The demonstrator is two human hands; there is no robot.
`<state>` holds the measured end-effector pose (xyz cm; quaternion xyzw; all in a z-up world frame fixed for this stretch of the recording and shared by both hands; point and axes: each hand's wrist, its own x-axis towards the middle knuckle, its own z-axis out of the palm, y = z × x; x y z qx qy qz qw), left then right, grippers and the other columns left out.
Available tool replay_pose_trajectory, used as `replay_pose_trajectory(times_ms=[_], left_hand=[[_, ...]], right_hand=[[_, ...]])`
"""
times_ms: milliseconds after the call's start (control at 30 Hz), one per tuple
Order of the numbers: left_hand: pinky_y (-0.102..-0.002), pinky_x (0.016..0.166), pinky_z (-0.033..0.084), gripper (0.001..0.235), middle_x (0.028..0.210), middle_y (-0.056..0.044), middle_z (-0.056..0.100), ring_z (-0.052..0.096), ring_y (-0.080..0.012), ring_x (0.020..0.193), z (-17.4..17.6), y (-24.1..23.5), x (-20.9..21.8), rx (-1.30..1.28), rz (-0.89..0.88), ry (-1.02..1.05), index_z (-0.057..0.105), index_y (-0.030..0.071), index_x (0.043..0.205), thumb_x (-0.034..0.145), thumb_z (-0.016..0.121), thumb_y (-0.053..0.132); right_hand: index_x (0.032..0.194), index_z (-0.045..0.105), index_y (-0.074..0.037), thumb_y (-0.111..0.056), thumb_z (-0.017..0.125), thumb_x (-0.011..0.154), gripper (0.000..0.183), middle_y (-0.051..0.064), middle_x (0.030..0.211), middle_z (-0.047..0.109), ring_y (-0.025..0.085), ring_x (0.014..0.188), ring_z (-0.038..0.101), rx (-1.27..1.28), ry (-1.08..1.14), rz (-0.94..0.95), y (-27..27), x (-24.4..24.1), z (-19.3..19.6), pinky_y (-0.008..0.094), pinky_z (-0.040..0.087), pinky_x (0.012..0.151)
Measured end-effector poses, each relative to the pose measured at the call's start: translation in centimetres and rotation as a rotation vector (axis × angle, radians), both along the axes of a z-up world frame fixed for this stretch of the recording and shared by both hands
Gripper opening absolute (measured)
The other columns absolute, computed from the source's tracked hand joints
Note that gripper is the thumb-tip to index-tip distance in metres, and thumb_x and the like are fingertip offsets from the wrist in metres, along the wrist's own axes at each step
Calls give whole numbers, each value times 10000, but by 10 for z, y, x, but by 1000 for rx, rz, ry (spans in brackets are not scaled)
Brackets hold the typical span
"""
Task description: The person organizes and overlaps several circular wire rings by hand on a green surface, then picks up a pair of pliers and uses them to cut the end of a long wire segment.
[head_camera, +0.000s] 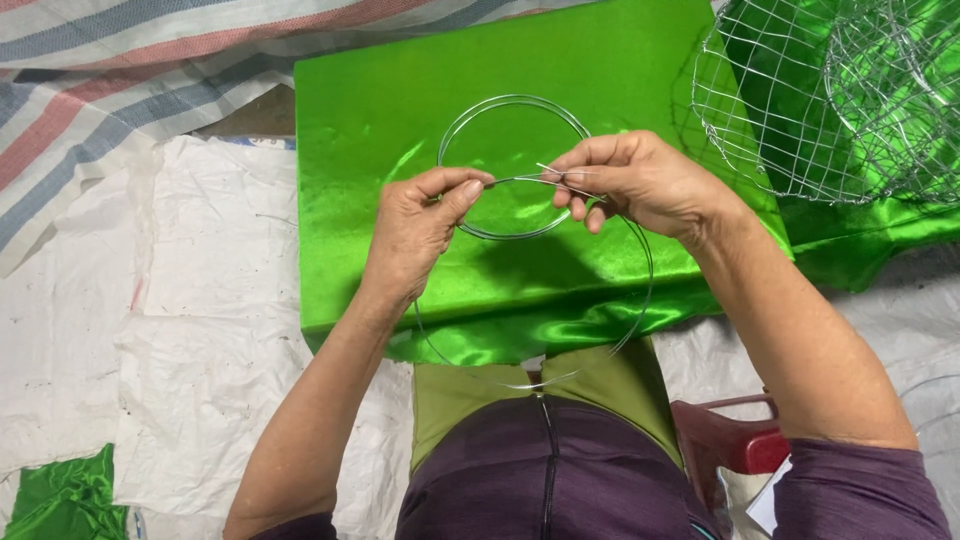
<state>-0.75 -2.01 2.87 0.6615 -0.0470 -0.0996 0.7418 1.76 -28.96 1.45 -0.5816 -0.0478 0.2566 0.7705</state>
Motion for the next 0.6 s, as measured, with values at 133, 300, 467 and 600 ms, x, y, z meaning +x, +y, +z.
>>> replay_pose_trajectory(times_ms=[133,300,467,600], left_hand=[[-129,379,388,162,749,-46,619,413,21,478,-9,5,2,-8,24,23,763,68,1124,978,719,121],[-120,348,351,160,766,-42,670,350,49,451,-11,12,6,-12,59,63,750,61,1125,989,705,133],[-131,342,306,141,811,-20,667,332,17,446,-7,13,5,25,69,107,749,49,1110,995,688,102],[-143,334,275,129,835,-3,673,341,-12,449,-14,20,5,55,86,174,751,54,1097,994,685,95]], right_hand=[[1138,713,-3,-27,610,965,202,237,967,760,219,737,761,87,58,9,-4,0,12,330,688,594],[1151,713,-8,-17,607,959,219,186,1042,741,233,910,740,-7,10,4,-6,0,8,384,663,818],[1116,732,-80,-46,647,970,172,60,1043,721,147,919,672,-80,20,-76,-8,5,8,329,616,851],[1032,733,-147,-91,672,974,101,-42,1089,690,98,865,591,-136,33,-234,-10,5,22,330,539,905]])
